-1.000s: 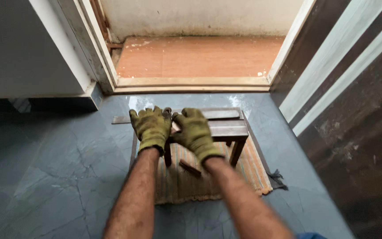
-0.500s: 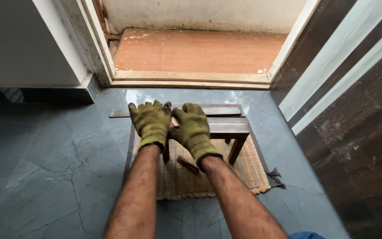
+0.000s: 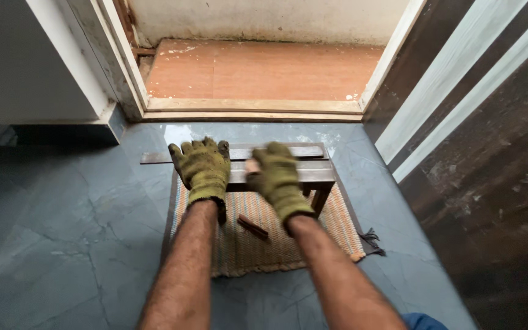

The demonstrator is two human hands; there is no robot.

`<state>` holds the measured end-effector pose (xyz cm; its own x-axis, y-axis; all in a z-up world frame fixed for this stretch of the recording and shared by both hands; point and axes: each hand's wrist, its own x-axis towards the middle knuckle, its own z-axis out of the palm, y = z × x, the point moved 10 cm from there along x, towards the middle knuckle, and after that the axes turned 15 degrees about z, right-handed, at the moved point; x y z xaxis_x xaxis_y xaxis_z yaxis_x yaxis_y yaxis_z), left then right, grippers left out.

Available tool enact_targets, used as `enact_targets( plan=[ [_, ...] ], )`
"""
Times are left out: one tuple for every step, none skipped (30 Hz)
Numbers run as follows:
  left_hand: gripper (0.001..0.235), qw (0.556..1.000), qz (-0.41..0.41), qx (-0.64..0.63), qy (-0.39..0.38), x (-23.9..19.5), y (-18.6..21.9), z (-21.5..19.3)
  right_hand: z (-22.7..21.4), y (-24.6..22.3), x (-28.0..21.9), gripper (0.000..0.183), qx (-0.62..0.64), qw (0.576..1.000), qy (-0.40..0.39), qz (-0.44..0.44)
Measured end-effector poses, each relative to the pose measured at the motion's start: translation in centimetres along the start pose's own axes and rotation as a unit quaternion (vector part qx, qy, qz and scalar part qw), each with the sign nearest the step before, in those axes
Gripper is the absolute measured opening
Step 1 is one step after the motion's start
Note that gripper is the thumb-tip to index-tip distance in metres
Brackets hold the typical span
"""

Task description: The person sands a metal bar placed on a small wooden stool using a sanding block. They repeatedly rub the sanding block along the bar's length and edges while holding it steady with their other hand.

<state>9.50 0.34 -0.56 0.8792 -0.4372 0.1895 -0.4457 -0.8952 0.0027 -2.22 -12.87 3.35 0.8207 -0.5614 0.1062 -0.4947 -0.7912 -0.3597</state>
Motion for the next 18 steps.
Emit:
enact_targets(
  plan=[
    [0.063,0.996,0.022,0.032,0.078,0.2,0.3,-1.3,0.8,-0.7,0.0,0.047,-0.015,1.0,-0.016,-0.013],
    [0.061,0.985,0.043,0.063,0.156,0.1,0.7,-2.7,1.4,-1.1,0.0,0.043,-0.029,0.999,-0.032,-0.025],
    [0.061,0.966,0.064,0.092,0.232,-0.4,1.4,-3.9,1.7,-0.8,-0.1,0.038,-0.045,0.997,-0.049,-0.036],
    [0.059,0.966,0.12,0.072,0.215,-0.2,2.2,-3.4,0.6,-0.1,0.0,0.041,-0.027,0.998,-0.013,-0.049],
    [0.057,0.963,0.175,0.05,0.198,-0.3,3.1,-2.9,-1.0,1.1,0.1,0.043,-0.013,0.998,0.023,-0.064],
    [0.056,0.956,0.228,0.027,0.18,-0.4,4.0,-2.7,-2.6,2.4,0.0,0.046,0.002,0.995,0.059,-0.079],
    [0.054,0.956,0.251,0.025,0.152,-0.3,4.5,-2.5,-3.2,5.2,0.7,0.048,0.027,0.999,0.032,-0.009],
    [0.053,0.954,0.273,0.022,0.124,-0.3,5.0,-2.4,-3.6,7.8,1.0,0.05,0.052,0.997,0.005,0.06],
    [0.052,0.951,0.295,0.019,0.093,-0.5,5.4,-2.2,-4.3,8.8,1.0,0.049,0.034,0.996,0.026,0.084],
    [0.049,0.957,0.285,0.0,0.046,-0.2,5.4,-1.7,-4.8,9.6,0.9,0.049,0.017,0.993,0.046,0.109],
    [0.047,0.962,0.272,-0.017,-0.002,-0.1,5.2,-1.1,-4.8,9.6,0.7,0.048,0.0,0.989,0.065,0.132],
    [0.045,0.964,0.259,-0.035,-0.05,-0.1,5.1,-0.3,-4.0,8.1,0.5,0.051,0.001,0.992,0.063,0.112],
    [0.045,0.965,0.259,-0.027,-0.03,-0.1,5.3,-1.0,-3.0,6.3,0.5,0.054,0.003,0.994,0.061,0.092],
    [0.045,0.966,0.258,-0.019,-0.011,-0.1,5.4,-1.5,-2.0,4.4,0.4,0.057,0.004,0.996,0.06,0.073],
    [0.045,0.966,0.256,-0.012,0.008,-0.4,5.5,-1.9,-0.4,2.1,0.1,0.056,-0.026,0.998,0.041,0.03],
    [0.043,0.967,0.254,-0.007,0.016,-0.5,5.5,-2.0,0.9,0.5,-0.2,0.055,-0.056,0.998,0.024,-0.013],
    [0.041,0.967,0.253,0.001,0.029,-0.1,5.3,-2.5,1.2,-0.1,0.1,0.05,-0.038,0.999,0.019,-0.031],
    [0.039,0.967,0.251,0.009,0.043,0.3,5.0,-3.0,1.4,-0.5,0.6,0.046,-0.021,0.998,0.015,-0.05]
  ],
)
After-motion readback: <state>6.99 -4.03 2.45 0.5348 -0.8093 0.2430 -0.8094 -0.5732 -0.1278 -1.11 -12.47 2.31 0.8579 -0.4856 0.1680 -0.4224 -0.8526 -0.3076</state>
